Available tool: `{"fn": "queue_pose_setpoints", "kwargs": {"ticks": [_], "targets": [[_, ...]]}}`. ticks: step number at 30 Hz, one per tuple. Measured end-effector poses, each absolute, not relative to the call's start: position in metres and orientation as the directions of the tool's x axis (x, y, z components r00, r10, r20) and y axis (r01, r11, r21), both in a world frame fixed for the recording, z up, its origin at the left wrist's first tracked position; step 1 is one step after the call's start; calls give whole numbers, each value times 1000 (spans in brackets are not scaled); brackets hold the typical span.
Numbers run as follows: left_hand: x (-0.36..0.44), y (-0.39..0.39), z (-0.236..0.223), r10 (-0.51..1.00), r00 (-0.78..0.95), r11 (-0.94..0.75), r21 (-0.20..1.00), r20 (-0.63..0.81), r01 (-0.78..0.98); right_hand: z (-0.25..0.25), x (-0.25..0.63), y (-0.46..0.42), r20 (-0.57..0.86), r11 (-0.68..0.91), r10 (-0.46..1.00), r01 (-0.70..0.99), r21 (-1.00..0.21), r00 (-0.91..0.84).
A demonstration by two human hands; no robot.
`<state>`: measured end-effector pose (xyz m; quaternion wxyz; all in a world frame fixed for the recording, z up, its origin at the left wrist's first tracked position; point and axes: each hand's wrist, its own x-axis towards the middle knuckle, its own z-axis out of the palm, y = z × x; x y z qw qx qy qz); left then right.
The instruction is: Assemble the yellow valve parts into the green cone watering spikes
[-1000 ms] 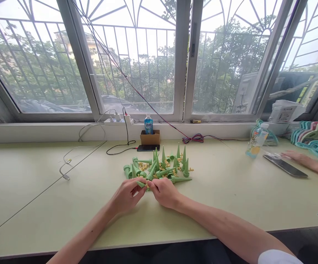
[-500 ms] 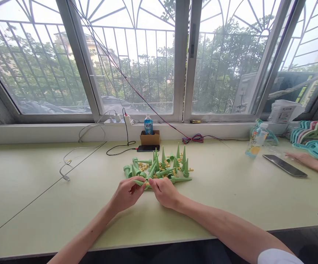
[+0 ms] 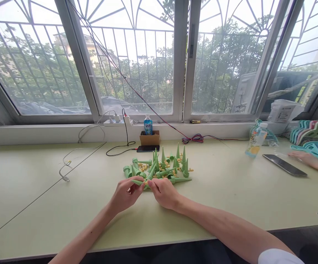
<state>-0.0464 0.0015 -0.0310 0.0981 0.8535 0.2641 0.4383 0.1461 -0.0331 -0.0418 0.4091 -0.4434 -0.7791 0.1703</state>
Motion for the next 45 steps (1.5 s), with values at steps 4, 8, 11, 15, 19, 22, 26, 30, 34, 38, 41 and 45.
{"fn": "queue_pose_setpoints", "kwargs": {"ticks": [4, 8, 11, 15, 19, 22, 26, 30, 34, 38, 41, 45], "targets": [[-47, 2, -32, 556, 503, -831, 422, 662, 363, -42, 146, -33, 480, 535, 838, 556, -636, -259], [-47, 2, -32, 570, 530, -822, 435, 628, 369, -43, 147, -33, 493, 558, 825, 532, -637, -275], [-48, 1, -31, 571, 541, -821, 432, 618, 373, -43, 147, -32, 491, 558, 826, 521, -646, -276], [-47, 1, -30, 561, 548, -828, 411, 621, 382, -44, 147, -31, 486, 552, 830, 531, -643, -273], [-47, -1, -28, 538, 552, -842, 381, 637, 382, -44, 147, -32, 482, 546, 834, 534, -646, -270], [-47, -2, -27, 525, 557, -850, 360, 643, 384, -45, 147, -32, 483, 548, 832, 537, -641, -273], [-47, -3, -25, 517, 558, -854, 347, 649, 387, -45, 147, -31, 486, 550, 830, 546, -632, -273], [-47, -2, -26, 510, 558, -857, 326, 655, 400, -45, 147, -31, 482, 551, 830, 547, -630, -281], [-47, -2, -26, 508, 564, -858, 319, 652, 403, -44, 147, -32, 468, 539, 839, 543, -643, -278], [-47, -3, -24, 492, 559, -866, 308, 667, 394, -43, 147, -33, 464, 538, 841, 534, -652, -279], [-46, -4, -23, 485, 553, -869, 300, 677, 395, -42, 147, -33, 468, 540, 839, 533, -652, -277], [-47, -3, -24, 484, 554, -869, 296, 677, 397, -42, 147, -33, 468, 543, 837, 531, -650, -283]]}}
